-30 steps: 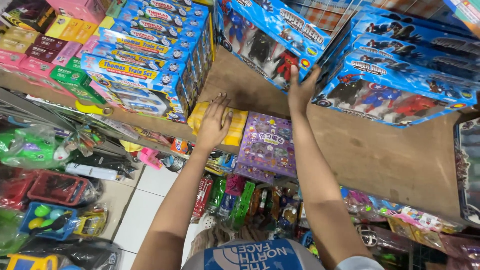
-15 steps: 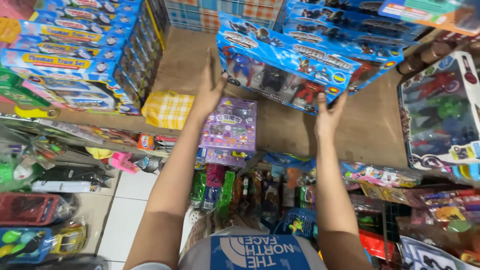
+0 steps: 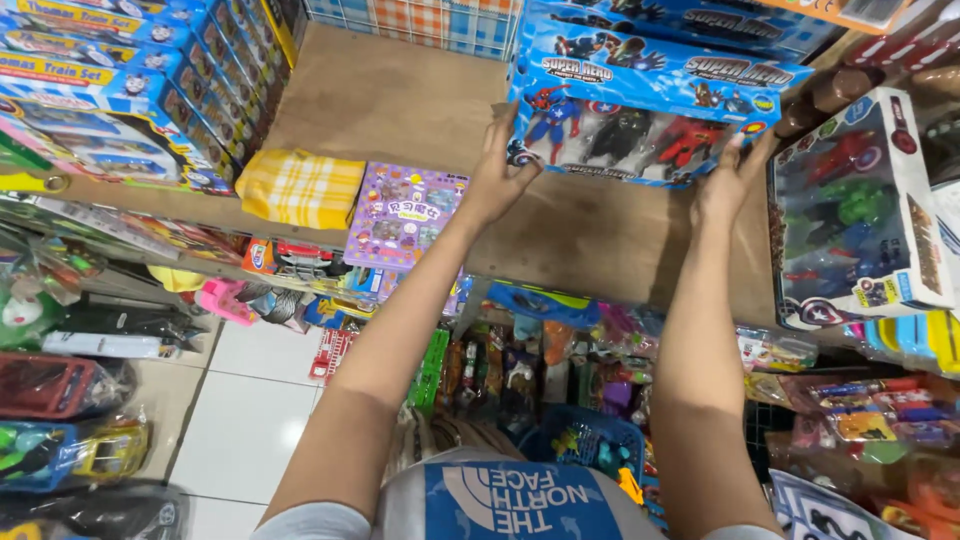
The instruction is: Cleaning and organizing various toy boxes on shelves in a retail store using a cloth.
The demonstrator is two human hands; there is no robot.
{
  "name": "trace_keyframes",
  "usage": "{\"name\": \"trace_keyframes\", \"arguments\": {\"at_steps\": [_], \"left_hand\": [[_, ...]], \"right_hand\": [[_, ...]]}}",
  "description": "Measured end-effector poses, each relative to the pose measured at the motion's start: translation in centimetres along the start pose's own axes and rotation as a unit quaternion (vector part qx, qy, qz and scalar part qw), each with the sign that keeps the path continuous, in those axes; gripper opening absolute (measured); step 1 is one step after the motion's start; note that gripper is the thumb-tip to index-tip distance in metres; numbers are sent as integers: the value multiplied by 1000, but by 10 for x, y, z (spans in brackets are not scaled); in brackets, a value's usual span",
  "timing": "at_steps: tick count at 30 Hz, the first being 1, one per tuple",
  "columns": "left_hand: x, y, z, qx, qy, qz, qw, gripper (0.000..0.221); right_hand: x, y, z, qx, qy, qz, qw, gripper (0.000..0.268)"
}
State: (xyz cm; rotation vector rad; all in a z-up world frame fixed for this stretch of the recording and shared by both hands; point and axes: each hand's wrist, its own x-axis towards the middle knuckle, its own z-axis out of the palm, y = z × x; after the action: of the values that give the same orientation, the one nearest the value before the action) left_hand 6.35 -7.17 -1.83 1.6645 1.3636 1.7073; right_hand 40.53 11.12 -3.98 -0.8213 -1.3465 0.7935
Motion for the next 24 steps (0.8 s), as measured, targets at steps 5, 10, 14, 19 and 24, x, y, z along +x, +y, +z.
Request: {"name": "trace_keyframes", "arguments": {"at_steps": [5, 10, 14, 19, 24], "left_hand": [[-6, -16, 21, 32, -13, -4, 999, 102], [-9, -4, 22, 76, -29, -39, 996, 103], [-14, -3, 23, 86, -29, -47, 995, 102], [-20, 0, 20, 100, -27, -30, 994, 103], [-34, 27, -6, 73, -28, 4, 997, 100]], "right_hand": [[-9, -2, 10, -31, -1, 4, 999, 50], [-27, 2, 10, -199, 10, 13, 980, 59], [-41, -8, 17, -259, 1, 19, 966, 66], [-50, -21, 29, -230, 11, -14, 973, 67], [-87, -56, 63, -155, 51, -28, 986, 55]]}}
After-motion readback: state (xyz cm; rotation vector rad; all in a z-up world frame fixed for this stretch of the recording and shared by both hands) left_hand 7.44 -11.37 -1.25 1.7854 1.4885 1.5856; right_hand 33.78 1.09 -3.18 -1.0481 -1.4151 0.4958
